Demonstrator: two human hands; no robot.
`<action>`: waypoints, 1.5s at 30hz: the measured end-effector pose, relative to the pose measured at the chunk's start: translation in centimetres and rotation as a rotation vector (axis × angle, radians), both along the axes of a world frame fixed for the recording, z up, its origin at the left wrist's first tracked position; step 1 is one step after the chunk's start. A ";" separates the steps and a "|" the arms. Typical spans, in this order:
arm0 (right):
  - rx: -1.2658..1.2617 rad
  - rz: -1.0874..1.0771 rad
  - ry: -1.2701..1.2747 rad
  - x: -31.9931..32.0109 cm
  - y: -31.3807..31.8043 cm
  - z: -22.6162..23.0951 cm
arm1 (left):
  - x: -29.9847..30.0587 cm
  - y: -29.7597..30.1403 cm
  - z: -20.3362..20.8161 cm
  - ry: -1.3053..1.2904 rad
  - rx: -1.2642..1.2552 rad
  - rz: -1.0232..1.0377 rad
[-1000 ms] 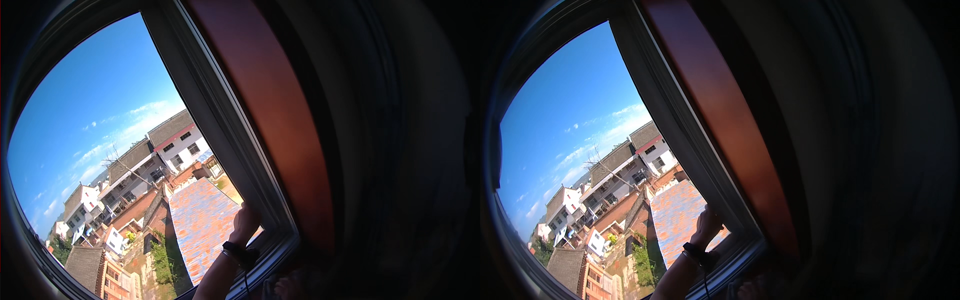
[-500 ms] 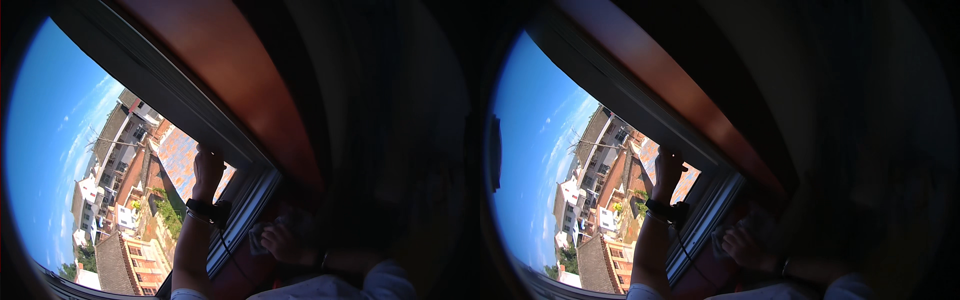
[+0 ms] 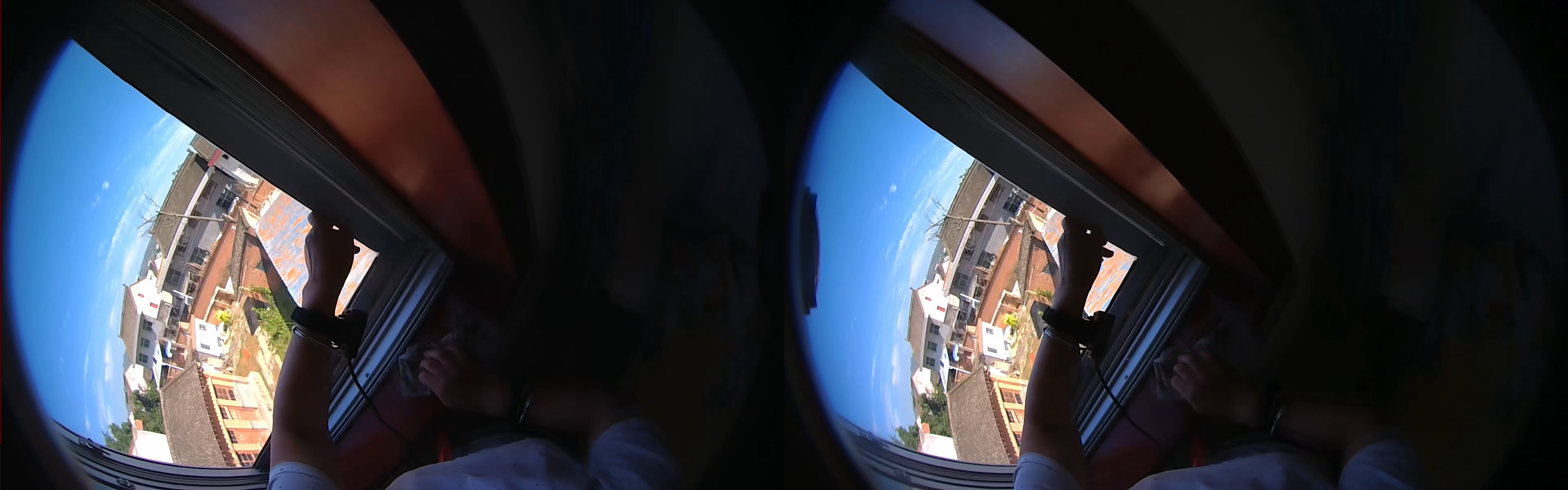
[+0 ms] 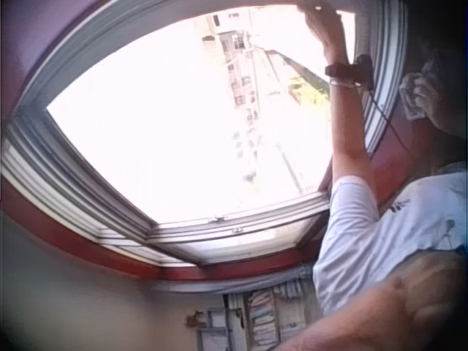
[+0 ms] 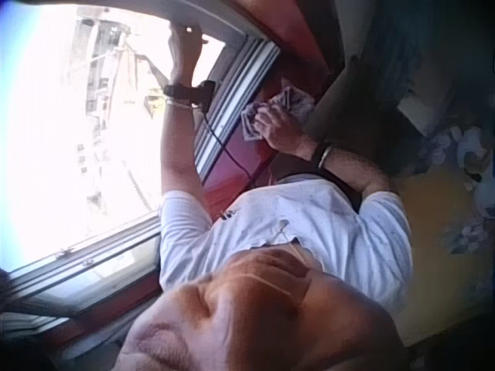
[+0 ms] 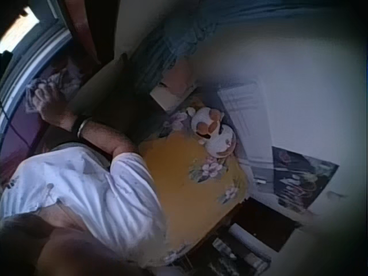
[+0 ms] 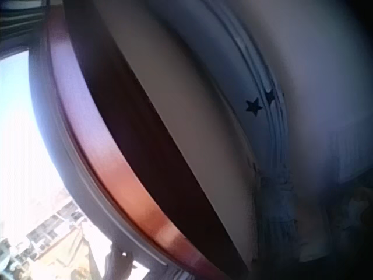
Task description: The person wipes the window frame and tracks with a cloth, using a spoon to reach into the grooves. They slide the window open and closed while cleaning different sections.
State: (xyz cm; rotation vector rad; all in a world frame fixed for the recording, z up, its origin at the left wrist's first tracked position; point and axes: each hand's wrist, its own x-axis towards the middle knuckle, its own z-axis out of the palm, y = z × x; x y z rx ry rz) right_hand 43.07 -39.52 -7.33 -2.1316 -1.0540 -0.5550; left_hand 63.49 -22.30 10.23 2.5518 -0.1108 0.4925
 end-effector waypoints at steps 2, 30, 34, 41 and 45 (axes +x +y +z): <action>0.024 0.015 0.022 0.8 -0.5 -1.4 | 0.7 -0.8 -2.0 0.027 0.028 0.021; 0.157 -0.209 -0.039 -0.3 6.7 -8.6 | -0.1 4.1 -3.4 0.025 0.212 -0.003; 0.021 -0.040 0.074 0.3 3.7 -2.6 | -1.6 3.3 -2.4 0.106 0.141 -0.047; 0.054 -0.049 0.018 0.8 0.7 0.0 | 0.2 2.2 -5.6 0.225 0.231 -0.063; 0.054 -0.048 0.010 -0.2 0.0 2.1 | 0.4 1.6 -5.0 0.302 0.285 -0.053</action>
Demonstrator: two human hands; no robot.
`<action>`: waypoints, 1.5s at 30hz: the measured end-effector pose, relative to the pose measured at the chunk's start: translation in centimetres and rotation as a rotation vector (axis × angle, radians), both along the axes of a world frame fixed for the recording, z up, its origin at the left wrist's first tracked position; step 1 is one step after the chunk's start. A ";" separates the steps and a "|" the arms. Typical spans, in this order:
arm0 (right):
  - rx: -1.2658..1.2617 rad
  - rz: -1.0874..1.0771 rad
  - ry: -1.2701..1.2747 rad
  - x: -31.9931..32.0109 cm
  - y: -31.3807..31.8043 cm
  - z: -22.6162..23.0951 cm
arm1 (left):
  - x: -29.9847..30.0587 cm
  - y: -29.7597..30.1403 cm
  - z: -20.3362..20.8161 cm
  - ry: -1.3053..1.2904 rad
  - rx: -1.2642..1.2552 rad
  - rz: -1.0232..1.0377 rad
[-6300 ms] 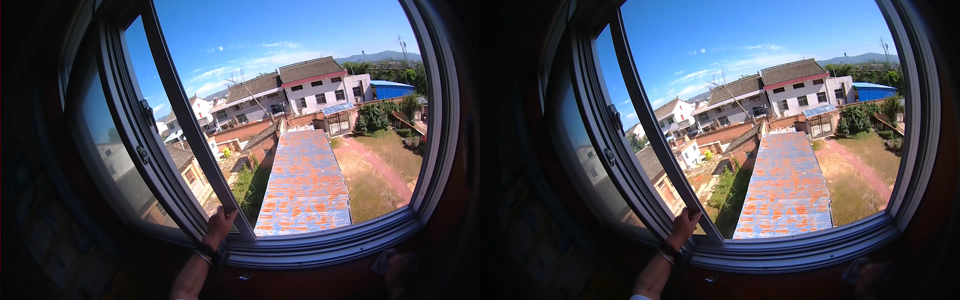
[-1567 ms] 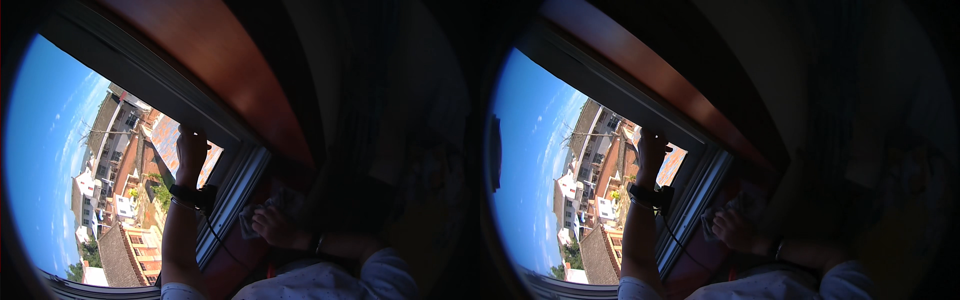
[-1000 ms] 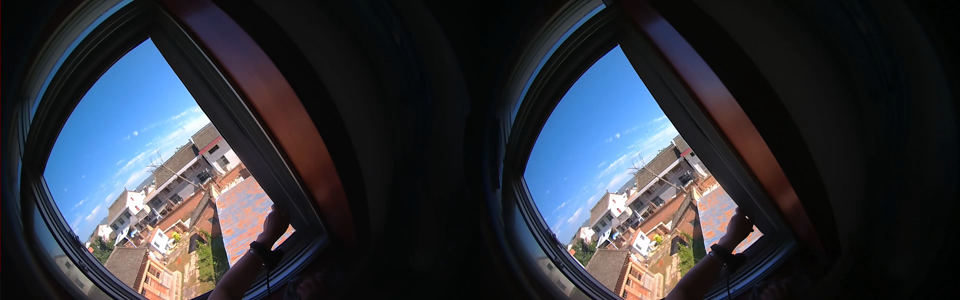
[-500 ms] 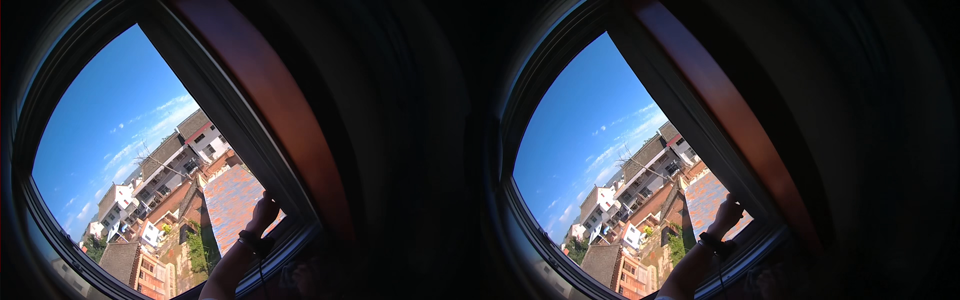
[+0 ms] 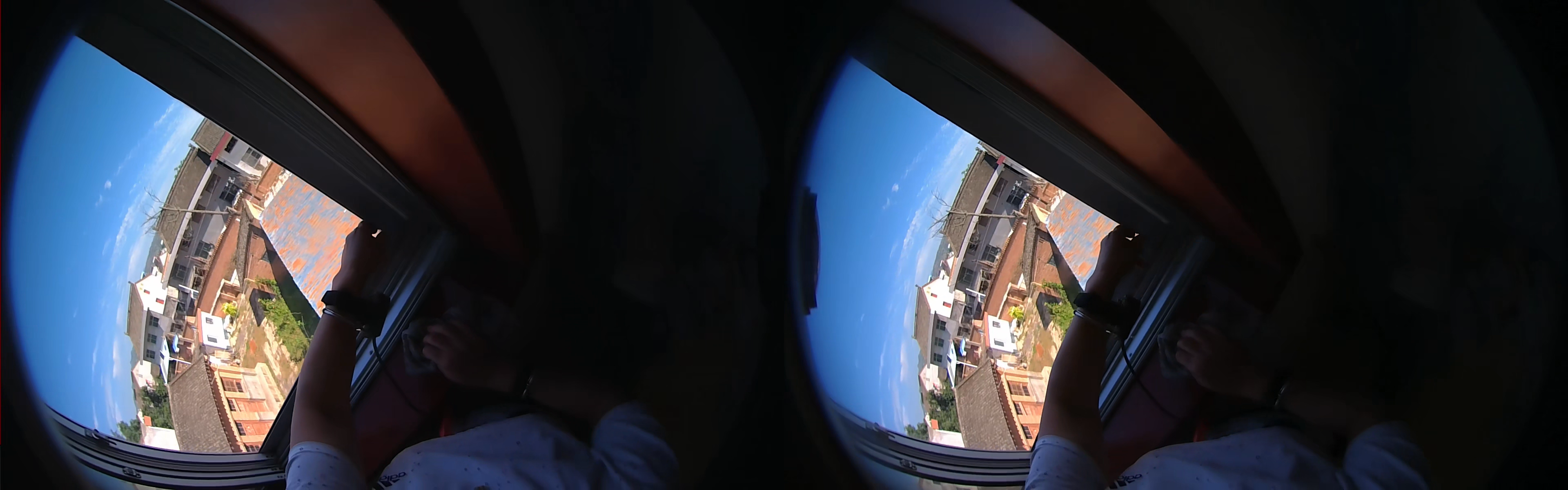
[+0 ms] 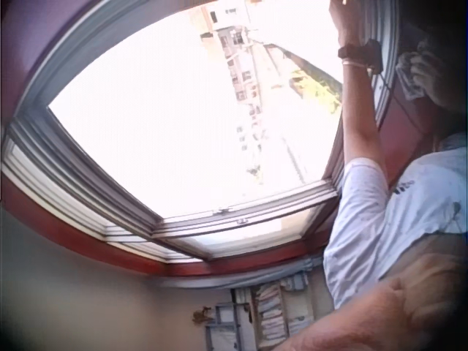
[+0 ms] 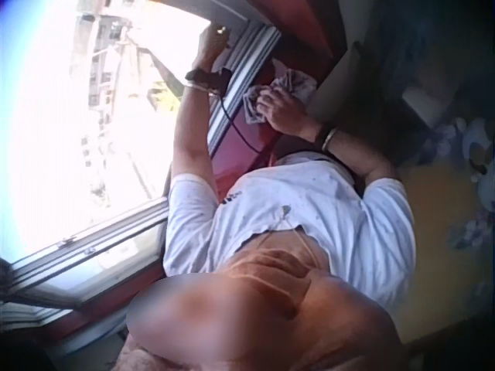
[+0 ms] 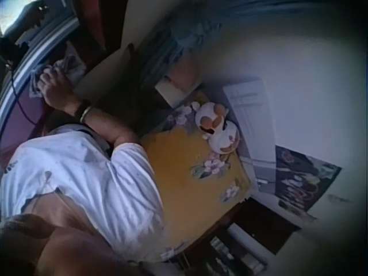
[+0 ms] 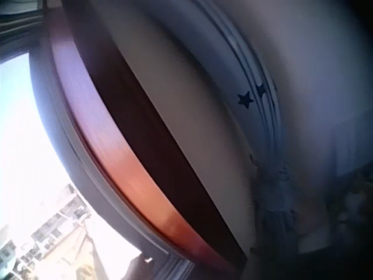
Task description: The person wipes the window frame and tracks with a cloth, using a spoon to reach into the grooves. They slide the window open and closed while cleaning different sections.
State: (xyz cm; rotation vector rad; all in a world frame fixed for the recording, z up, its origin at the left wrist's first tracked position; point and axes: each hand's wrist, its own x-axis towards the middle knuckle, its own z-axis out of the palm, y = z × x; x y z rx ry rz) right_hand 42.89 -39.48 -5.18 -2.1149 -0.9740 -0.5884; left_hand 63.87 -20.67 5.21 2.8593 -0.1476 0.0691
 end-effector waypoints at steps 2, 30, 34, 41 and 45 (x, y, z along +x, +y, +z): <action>-0.037 0.007 -0.002 0.3 -0.9 1.3 | 0.6 -0.6 0.7 0.010 0.003 0.013; -0.119 0.064 0.038 -1.2 -4.6 5.4 | -21.0 0.9 3.0 0.138 -0.537 -0.082; -0.132 0.172 0.210 0.2 -6.5 3.0 | -27.8 2.3 2.9 0.116 -0.468 0.120; 0.787 0.178 1.312 5.4 -5.9 10.0 | -37.0 9.3 -0.8 -0.339 -0.256 0.316; 1.045 0.335 0.978 11.9 -4.3 18.8 | -39.0 12.8 -2.3 -0.426 -0.054 0.428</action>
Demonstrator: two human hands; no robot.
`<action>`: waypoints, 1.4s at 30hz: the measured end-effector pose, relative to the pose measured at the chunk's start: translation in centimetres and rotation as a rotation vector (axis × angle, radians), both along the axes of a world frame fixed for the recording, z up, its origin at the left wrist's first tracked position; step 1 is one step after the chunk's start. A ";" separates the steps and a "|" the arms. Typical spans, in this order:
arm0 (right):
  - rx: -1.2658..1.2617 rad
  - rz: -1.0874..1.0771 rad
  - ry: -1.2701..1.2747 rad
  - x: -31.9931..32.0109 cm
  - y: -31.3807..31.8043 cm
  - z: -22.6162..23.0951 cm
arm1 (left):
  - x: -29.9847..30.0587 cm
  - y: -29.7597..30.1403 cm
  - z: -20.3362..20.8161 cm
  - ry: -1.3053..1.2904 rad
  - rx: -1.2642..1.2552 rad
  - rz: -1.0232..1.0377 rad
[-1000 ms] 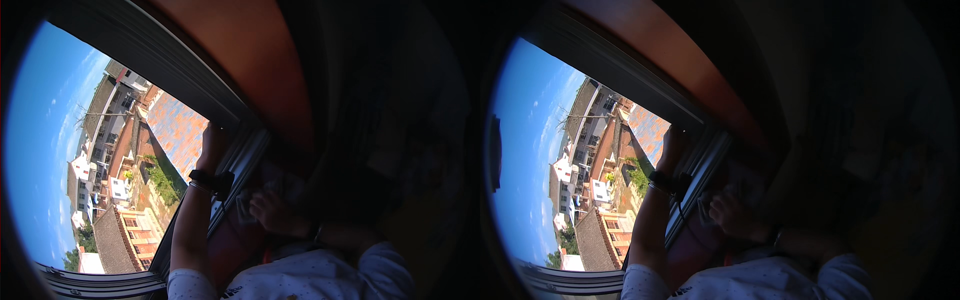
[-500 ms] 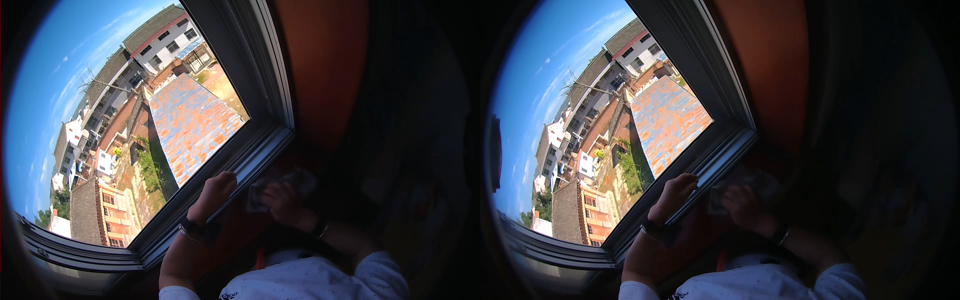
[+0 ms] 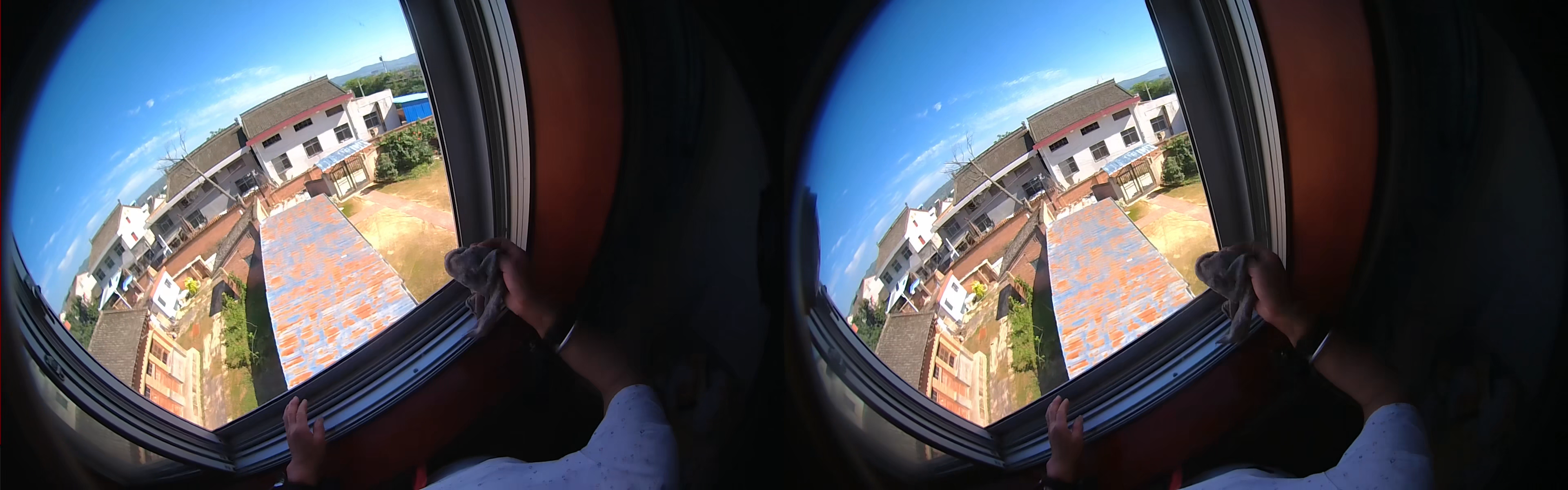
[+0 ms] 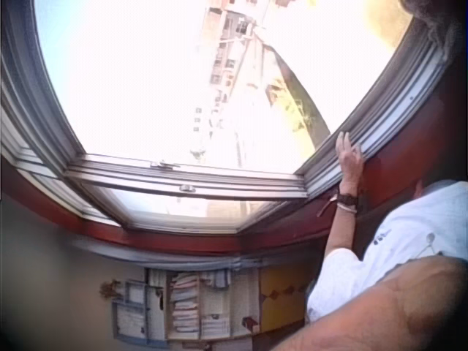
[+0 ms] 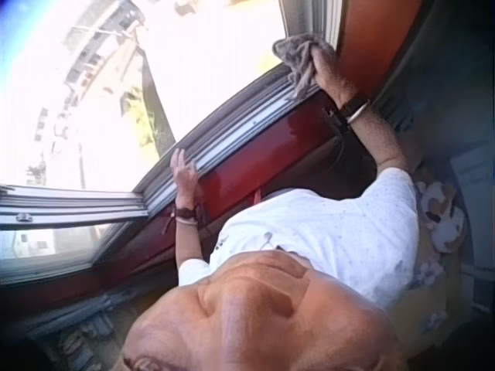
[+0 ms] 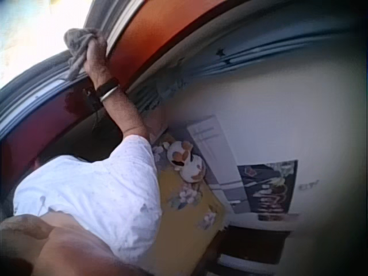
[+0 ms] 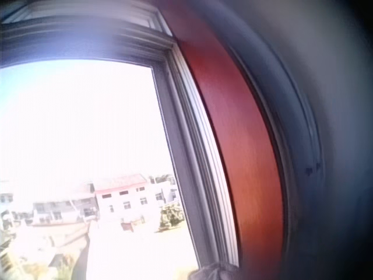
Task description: The person wipes the window frame and tracks with a cloth, using a spoon to reach into the grooves. They slide the window open and closed while cleaning different sections.
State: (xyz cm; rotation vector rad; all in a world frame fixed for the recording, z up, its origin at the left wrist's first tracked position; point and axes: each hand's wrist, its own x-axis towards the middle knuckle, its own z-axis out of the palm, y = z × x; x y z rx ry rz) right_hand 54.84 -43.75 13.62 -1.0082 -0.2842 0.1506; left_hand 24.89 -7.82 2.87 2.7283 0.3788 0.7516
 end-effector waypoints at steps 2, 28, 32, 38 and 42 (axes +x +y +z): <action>0.193 -0.043 -0.163 2.4 2.1 6.1 | -0.5 2.0 -2.3 -0.012 0.008 0.025; -0.615 -0.961 -1.666 6.4 14.2 23.4 | -0.9 3.2 -9.3 0.049 0.245 0.125; -0.330 -1.096 -1.584 9.6 9.3 25.4 | 0.3 3.3 -9.8 0.133 0.151 0.091; -0.743 -1.216 -1.394 0.2 15.3 27.0 | -0.8 2.9 -9.5 0.201 0.121 0.161; -0.022 -0.697 -1.739 -4.2 25.5 28.8 | -0.7 1.6 -9.0 0.166 0.066 0.123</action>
